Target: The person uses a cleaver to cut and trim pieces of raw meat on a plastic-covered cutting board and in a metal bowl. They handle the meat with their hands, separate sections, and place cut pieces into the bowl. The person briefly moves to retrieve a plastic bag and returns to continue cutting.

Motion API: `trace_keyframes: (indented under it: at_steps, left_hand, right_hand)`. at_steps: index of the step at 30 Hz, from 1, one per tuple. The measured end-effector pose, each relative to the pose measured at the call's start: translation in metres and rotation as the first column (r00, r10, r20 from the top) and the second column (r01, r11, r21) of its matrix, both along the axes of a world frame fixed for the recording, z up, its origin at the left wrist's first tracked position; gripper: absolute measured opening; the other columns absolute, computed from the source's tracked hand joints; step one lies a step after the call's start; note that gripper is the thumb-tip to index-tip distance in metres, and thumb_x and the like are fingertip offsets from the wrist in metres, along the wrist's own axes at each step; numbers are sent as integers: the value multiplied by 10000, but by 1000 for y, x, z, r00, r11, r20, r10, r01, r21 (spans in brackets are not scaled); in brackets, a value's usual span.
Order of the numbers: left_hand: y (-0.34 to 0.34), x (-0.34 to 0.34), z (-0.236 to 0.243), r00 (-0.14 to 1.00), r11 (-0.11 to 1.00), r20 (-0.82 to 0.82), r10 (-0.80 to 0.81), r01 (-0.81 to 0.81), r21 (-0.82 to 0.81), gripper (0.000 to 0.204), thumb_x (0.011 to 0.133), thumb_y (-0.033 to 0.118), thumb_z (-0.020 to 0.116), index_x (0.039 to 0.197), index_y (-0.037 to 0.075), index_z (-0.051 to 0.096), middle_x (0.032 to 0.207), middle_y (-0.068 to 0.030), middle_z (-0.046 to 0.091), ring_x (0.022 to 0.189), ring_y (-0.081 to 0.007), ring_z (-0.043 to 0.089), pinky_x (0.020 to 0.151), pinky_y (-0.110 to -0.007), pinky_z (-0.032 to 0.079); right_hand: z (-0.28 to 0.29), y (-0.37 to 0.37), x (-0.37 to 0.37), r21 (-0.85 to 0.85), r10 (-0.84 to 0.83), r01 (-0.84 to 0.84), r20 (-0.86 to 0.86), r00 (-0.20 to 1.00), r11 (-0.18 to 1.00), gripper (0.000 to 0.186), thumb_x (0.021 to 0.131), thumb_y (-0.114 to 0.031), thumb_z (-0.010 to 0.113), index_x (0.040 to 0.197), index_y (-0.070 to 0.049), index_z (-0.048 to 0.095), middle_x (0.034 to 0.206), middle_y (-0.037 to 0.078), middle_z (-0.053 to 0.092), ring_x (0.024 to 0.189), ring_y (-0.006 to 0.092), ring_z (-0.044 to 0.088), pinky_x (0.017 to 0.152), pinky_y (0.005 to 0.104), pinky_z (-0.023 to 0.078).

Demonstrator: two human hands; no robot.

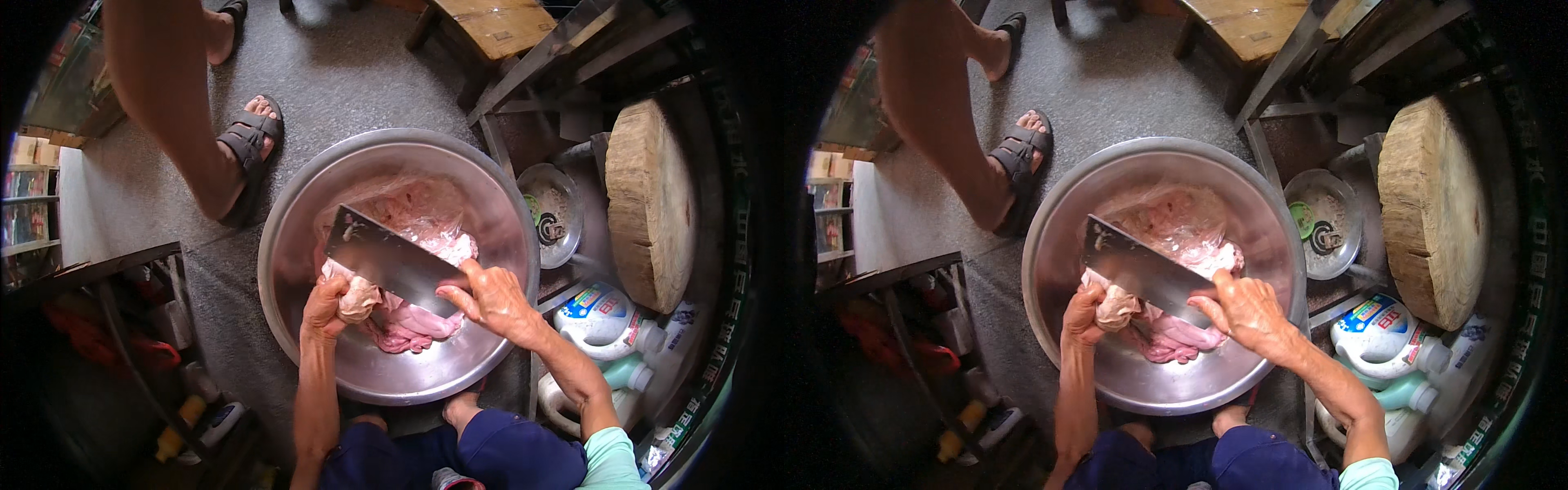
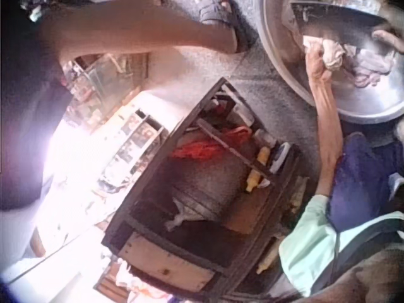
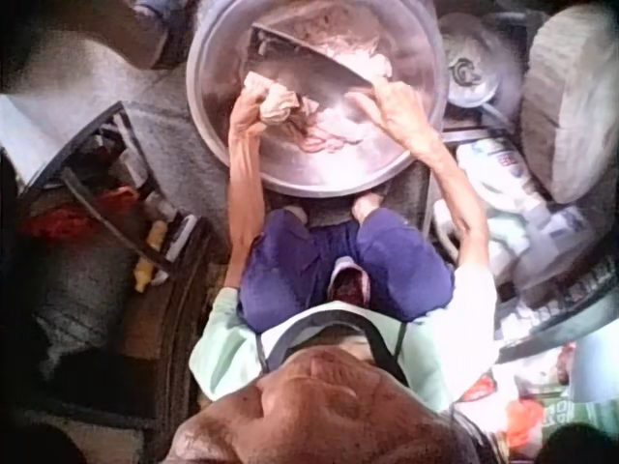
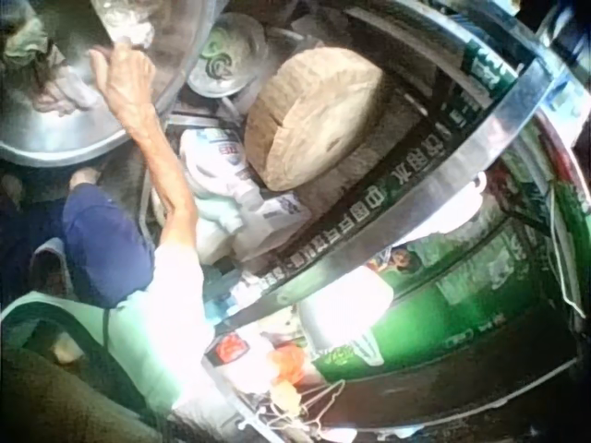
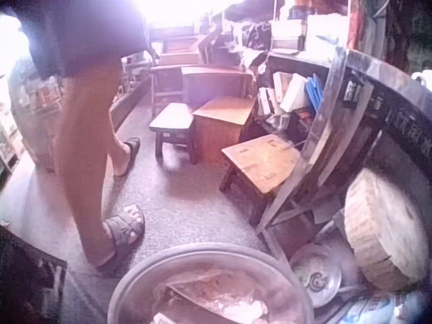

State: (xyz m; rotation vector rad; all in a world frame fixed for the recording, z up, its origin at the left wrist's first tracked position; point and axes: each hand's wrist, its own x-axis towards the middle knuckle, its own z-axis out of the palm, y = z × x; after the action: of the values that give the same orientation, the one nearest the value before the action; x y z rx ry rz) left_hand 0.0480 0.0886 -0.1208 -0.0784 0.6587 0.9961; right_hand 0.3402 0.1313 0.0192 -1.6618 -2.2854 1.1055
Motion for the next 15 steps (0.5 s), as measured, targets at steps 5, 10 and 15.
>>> trace_keyframes:
  at_steps: [5,10,15]
  left_hand:
    - [-4,11,12,989,993,-138,61,-73,-88,429,833,-63,474,1255,-51,551,1098,-162,677,949,-284,710,829,-426,617]
    - [10,22,64,925,996,-380,-5,-30,-86,388,805,-40,466,1160,-64,622,1007,-85,679,864,-176,693,741,-301,593]
    - [15,22,43,825,996,-559,-82,78,-31,321,771,-66,468,1029,-21,653,928,-66,678,790,-160,683,703,-296,587]
  right_hand:
    - [-6,4,6,58,-53,59,-95,994,997,387,884,-310,737,924,7,519,788,156,729,681,388,686,603,484,539]
    - [-8,15,31,177,-176,141,203,963,974,372,913,-332,709,946,-1,541,638,209,649,609,407,664,546,504,517]
    - [20,2,0,170,1,-20,111,994,985,349,903,-306,719,947,-8,541,637,209,649,603,404,666,548,492,525]
